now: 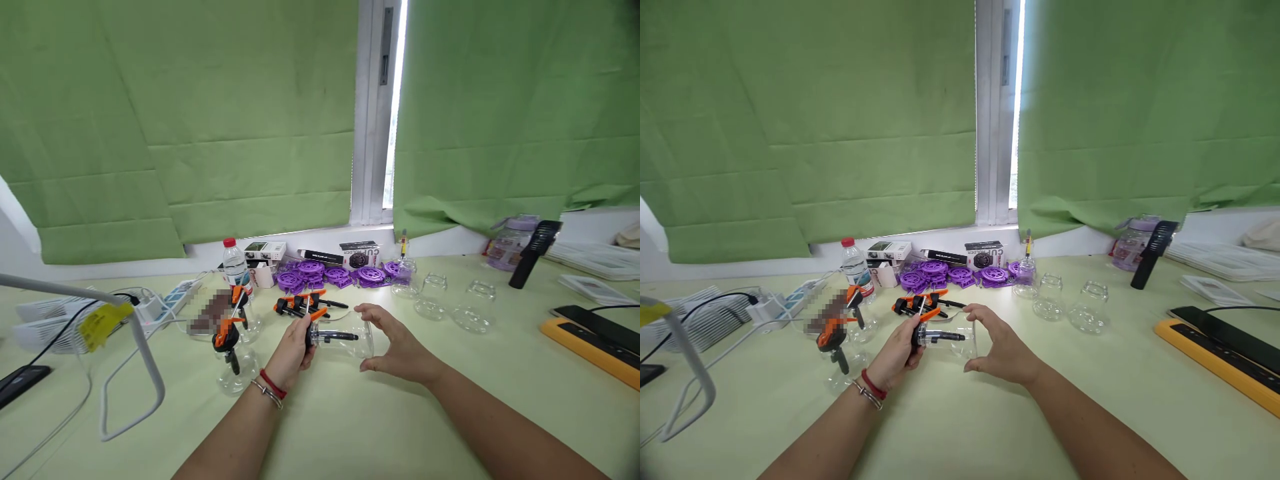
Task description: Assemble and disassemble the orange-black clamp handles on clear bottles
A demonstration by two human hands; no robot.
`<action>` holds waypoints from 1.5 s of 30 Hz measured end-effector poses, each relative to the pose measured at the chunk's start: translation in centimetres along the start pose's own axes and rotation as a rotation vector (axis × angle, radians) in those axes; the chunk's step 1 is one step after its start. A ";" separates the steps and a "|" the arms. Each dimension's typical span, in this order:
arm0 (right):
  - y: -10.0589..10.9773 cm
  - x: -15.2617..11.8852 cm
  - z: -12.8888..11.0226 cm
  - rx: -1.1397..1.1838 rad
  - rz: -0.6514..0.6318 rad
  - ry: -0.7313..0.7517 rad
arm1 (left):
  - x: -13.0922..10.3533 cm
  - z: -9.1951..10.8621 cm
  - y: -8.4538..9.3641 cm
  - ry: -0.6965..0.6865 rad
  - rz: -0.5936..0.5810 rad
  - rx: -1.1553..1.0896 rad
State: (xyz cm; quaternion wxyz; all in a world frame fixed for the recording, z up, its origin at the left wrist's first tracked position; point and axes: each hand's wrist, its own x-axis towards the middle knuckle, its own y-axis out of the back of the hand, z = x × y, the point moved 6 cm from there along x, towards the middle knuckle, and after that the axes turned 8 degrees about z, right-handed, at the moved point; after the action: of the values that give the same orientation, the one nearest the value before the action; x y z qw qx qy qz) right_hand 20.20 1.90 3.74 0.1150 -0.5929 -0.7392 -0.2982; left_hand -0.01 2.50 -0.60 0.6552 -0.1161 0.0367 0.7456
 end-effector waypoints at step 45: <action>-2.5 -1.7 7.1 0.384 -0.242 -0.717 | -0.3 0.5 -0.7 -0.226 -0.046 0.116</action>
State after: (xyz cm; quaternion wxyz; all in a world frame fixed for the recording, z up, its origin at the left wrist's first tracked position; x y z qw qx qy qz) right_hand 19.57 4.34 -3.58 -0.0771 -0.5359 -0.8387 0.0587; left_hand 0.66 2.37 0.00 0.6778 0.0060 0.0033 0.7352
